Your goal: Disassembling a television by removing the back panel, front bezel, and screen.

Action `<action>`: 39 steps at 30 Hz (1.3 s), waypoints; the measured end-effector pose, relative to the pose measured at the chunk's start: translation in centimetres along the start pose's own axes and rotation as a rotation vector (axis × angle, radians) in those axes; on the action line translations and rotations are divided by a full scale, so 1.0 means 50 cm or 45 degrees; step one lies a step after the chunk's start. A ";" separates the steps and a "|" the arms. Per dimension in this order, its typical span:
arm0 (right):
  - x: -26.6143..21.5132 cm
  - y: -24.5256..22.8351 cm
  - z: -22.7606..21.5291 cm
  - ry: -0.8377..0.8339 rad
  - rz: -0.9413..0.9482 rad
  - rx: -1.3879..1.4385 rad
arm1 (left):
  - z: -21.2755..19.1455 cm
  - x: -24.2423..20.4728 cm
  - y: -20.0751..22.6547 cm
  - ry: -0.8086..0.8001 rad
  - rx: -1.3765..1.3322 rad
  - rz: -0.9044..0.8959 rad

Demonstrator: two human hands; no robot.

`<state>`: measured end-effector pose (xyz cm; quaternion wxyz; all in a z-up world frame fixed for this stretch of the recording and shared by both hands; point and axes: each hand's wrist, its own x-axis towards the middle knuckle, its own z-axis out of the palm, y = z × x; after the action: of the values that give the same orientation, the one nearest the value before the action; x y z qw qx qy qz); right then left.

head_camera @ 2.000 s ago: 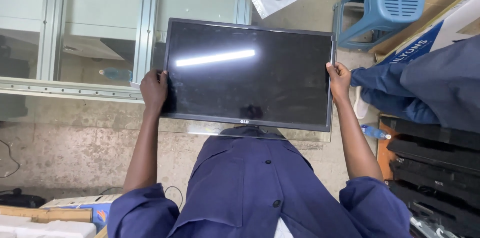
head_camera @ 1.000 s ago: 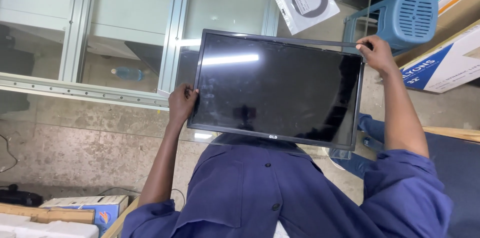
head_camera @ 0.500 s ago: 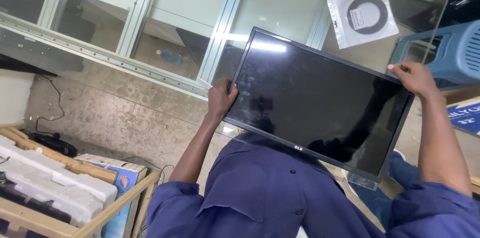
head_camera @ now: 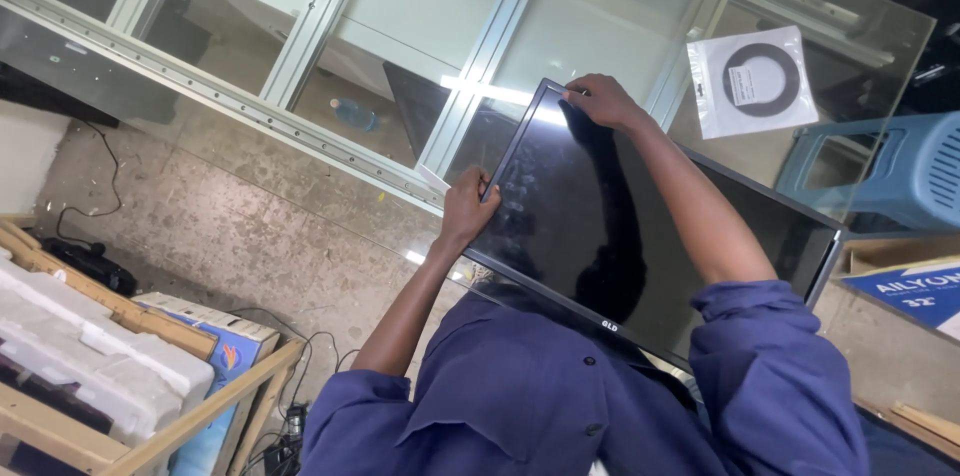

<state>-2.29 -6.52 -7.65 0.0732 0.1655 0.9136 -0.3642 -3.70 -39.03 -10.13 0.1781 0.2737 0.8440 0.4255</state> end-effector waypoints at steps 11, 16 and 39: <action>0.067 0.019 0.017 0.081 0.143 -0.217 | 0.009 0.003 -0.010 0.014 0.037 0.017; 0.036 -0.019 0.002 0.090 0.147 -0.286 | 0.013 0.005 -0.015 0.022 0.008 0.045; 0.026 0.094 -0.032 -0.039 0.168 -0.158 | 0.020 0.009 -0.025 -0.007 0.017 -0.004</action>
<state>-1.84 -1.93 -9.83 0.1212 0.2149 0.9203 -0.3038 -3.91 -38.73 -11.77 0.1794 0.2748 0.8466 0.4189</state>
